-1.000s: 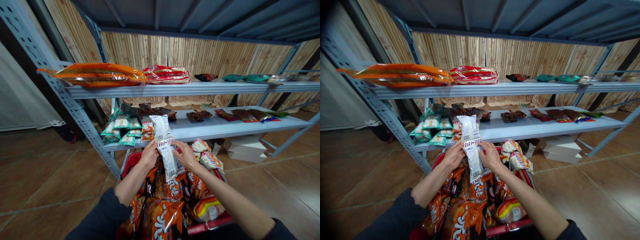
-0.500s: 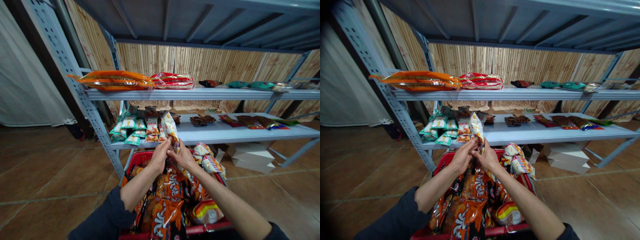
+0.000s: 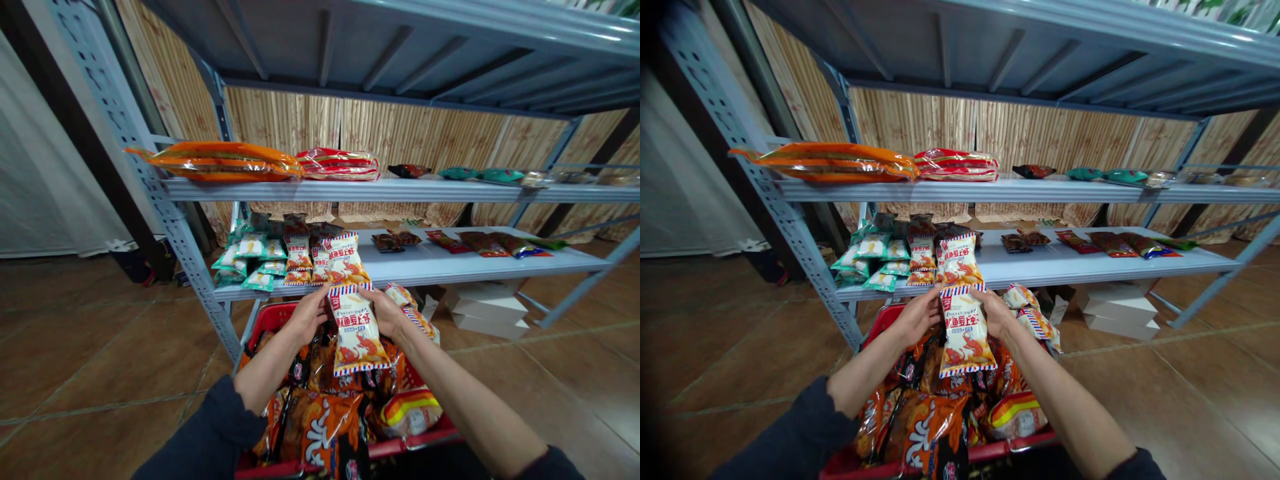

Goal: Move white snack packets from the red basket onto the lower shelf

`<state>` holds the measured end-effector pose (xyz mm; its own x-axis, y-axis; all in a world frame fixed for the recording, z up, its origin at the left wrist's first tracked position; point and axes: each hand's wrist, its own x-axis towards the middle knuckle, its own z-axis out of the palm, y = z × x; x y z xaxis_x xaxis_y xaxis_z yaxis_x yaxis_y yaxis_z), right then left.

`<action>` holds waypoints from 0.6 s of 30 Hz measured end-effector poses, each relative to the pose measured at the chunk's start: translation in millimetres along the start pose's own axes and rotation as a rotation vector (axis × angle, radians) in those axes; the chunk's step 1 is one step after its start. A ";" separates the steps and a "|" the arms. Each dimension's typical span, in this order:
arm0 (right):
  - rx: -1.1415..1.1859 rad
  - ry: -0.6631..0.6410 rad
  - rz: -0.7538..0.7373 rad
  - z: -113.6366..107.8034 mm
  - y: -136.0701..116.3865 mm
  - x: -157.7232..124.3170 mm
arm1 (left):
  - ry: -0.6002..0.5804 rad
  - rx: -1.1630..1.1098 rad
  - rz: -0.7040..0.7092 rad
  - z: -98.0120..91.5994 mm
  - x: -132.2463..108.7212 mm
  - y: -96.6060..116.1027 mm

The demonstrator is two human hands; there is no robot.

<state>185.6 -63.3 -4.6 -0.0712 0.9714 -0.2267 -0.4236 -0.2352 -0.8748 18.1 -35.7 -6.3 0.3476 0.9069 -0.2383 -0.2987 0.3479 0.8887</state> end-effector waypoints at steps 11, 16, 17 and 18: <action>0.044 0.039 -0.015 -6.0 7.0 10.3 | -0.143 -0.011 -0.032 3.6 -3.5 -9.5; 0.051 0.056 -0.009 -8.4 4.1 15.0 | -0.254 -0.029 -0.070 7.5 -13.6 -18.1; 0.055 0.057 -0.001 -8.9 4.3 16.4 | -0.267 -0.043 -0.081 8.4 -15.7 -20.3; 0.062 0.057 0.007 -9.2 4.9 17.8 | -0.266 -0.056 -0.086 9.0 -17.4 -22.5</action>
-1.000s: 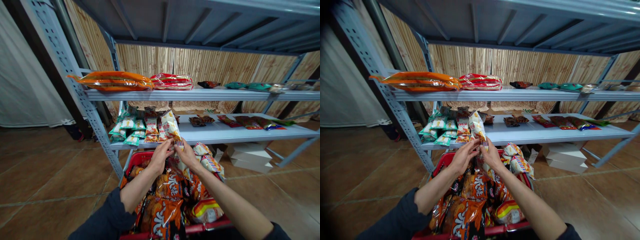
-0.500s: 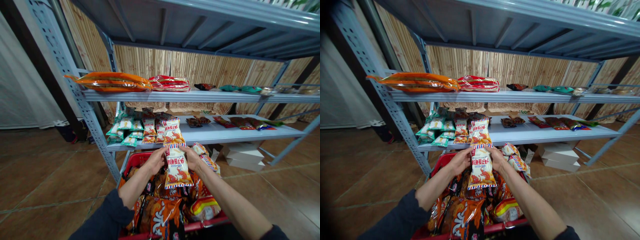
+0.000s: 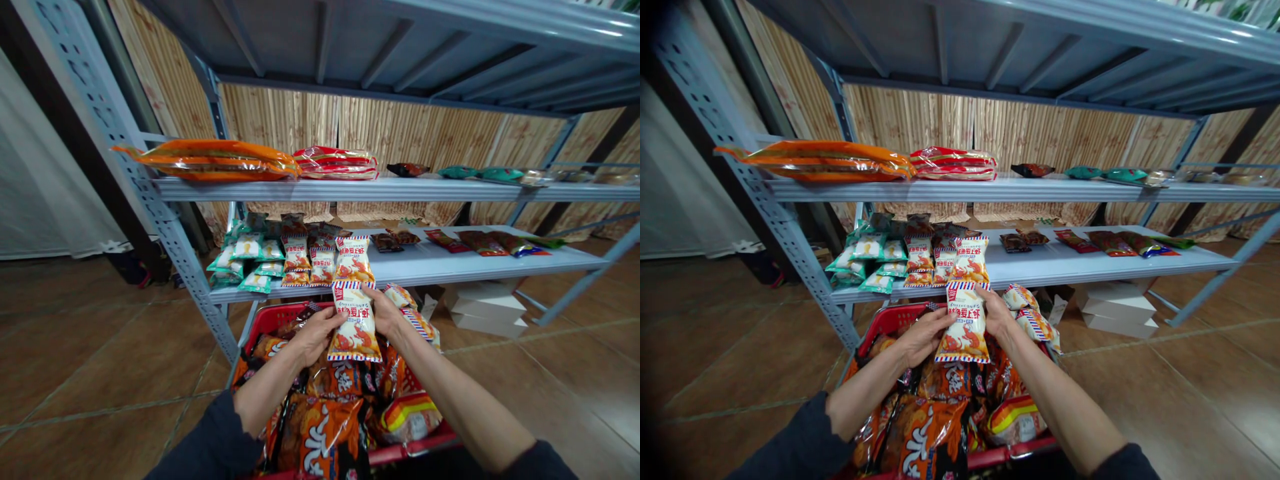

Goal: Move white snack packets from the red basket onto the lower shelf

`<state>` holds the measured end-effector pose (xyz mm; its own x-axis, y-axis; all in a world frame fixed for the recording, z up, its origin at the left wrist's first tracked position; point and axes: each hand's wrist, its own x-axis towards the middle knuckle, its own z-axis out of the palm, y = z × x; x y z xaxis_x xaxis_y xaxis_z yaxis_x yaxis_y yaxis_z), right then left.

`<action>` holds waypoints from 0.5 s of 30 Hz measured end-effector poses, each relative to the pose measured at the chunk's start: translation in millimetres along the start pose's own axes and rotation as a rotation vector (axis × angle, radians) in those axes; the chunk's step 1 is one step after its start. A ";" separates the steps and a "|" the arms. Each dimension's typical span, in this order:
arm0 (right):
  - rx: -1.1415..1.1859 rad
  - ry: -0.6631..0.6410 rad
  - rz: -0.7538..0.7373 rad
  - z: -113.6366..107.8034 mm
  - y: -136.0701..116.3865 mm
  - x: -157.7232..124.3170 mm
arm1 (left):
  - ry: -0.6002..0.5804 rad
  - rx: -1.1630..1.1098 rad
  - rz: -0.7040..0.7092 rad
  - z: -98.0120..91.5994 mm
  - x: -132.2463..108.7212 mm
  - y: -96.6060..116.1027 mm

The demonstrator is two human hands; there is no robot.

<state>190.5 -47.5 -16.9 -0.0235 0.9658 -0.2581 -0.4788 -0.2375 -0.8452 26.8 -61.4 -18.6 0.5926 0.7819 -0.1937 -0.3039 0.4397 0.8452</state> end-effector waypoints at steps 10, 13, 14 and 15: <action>0.272 0.001 0.025 4.4 9.1 10.9 | 0.167 0.007 0.058 -10.9 1.6 -16.0; 0.337 0.016 0.030 2.9 9.5 16.1 | 0.138 0.023 0.066 -14.9 -1.6 -17.1; 0.348 0.020 0.024 2.1 9.2 18.3 | 0.116 0.037 0.056 -16.0 -3.4 -17.2; 0.359 0.027 0.018 1.3 8.6 20.4 | 0.097 0.055 0.040 -16.9 -5.2 -17.3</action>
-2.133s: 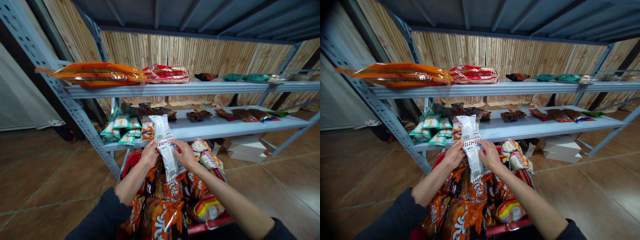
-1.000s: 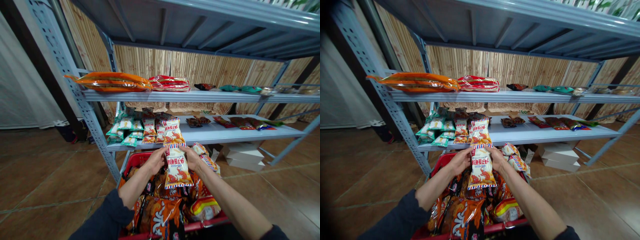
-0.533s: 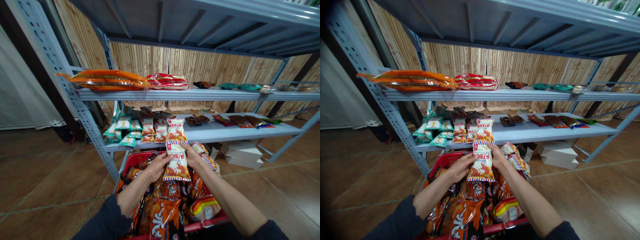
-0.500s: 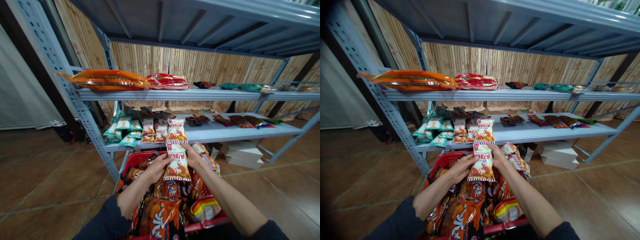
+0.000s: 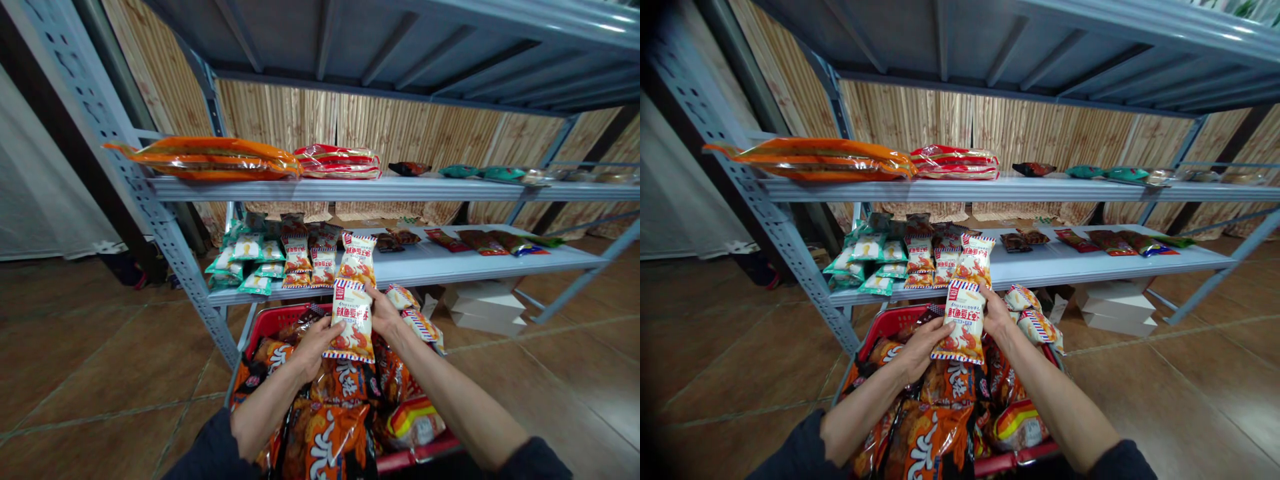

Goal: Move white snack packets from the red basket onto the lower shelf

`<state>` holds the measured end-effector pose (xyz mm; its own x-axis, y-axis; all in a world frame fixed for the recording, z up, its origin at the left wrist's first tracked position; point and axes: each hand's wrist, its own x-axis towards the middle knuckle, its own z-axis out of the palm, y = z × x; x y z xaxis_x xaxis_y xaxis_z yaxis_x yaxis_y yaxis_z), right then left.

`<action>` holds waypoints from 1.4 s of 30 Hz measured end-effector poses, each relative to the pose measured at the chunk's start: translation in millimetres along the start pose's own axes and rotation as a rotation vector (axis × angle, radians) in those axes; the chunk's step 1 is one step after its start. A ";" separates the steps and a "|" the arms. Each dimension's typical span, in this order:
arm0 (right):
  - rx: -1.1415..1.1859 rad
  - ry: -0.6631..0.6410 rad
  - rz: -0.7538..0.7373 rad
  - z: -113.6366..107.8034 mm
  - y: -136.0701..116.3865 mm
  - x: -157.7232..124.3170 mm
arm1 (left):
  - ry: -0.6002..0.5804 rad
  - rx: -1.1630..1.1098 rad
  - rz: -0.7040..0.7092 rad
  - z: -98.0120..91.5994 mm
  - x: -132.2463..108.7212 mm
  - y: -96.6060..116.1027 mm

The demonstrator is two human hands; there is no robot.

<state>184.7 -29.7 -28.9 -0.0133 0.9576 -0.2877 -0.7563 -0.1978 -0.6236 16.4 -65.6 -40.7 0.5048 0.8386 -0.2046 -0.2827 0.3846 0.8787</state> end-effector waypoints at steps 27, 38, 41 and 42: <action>-0.203 -0.003 -0.155 1.1 -33.0 54.8 | 0.136 0.237 -0.056 0.0 35.8 23.8; -0.295 0.011 -0.257 79.4 -70.7 175.3 | 0.462 0.109 0.185 -22.5 136.9 71.3; -0.306 -0.004 -0.272 90.3 -71.3 205.9 | 0.510 0.101 0.226 -30.7 154.2 78.9; -0.307 -0.013 -0.280 92.1 -70.5 215.2 | 0.521 0.097 0.238 -33.2 158.5 79.7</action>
<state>175.0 209.6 20.1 0.1554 0.9855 -0.0683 -0.5014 0.0191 -0.8650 46.8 110.9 -17.4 -0.0382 0.9863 -0.1605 -0.2505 0.1460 0.9570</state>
